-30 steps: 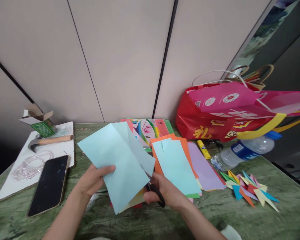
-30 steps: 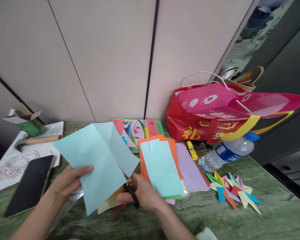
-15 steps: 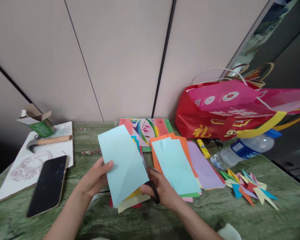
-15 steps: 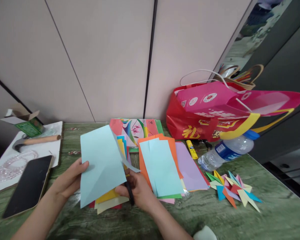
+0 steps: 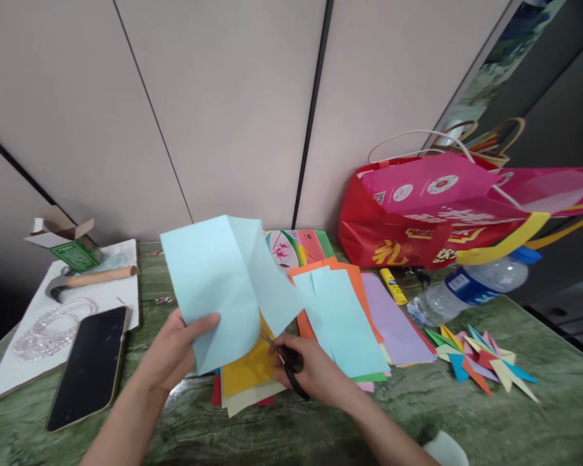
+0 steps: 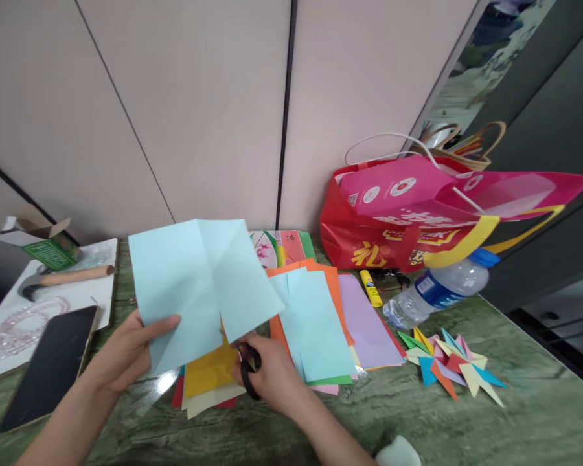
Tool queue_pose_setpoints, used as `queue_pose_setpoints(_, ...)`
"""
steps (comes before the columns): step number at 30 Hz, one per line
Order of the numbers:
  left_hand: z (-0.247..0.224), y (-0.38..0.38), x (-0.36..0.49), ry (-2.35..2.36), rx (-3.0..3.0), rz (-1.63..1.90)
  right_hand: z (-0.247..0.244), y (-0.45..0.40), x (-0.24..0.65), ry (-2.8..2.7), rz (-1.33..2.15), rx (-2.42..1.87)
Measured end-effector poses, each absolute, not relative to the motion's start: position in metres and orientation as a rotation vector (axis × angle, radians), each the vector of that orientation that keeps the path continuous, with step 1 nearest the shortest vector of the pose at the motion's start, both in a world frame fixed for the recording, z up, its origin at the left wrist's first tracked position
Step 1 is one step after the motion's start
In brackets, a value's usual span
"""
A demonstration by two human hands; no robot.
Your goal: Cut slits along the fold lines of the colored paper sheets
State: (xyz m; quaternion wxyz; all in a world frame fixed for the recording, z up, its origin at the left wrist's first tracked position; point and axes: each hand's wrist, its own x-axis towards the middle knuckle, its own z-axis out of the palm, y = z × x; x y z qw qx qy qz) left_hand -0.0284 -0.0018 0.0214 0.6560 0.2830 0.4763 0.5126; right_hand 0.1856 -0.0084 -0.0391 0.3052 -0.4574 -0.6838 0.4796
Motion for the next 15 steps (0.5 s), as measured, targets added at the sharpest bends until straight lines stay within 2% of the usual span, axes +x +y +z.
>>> queue_pose_setpoints(4,0.026,-0.001,-0.036,1.133,0.678,1.276,-0.032,-0.001,0.202,-1.787,1.771,-0.898)
queue_pose_setpoints(6,0.029,-0.004,-0.038,1.143,0.695,1.279,-0.028,0.004,0.208,-1.633,1.908,-0.767)
queue_pose_setpoints(11,0.031,-0.018,-0.033,1.068,0.716,1.081,-0.031,0.012,0.206,-1.037,1.61,-0.772)
queue_pose_setpoints(15,0.031,-0.027,-0.024,0.962,0.725,0.9,-0.039,0.011,0.196,-0.958,1.667,-0.859)
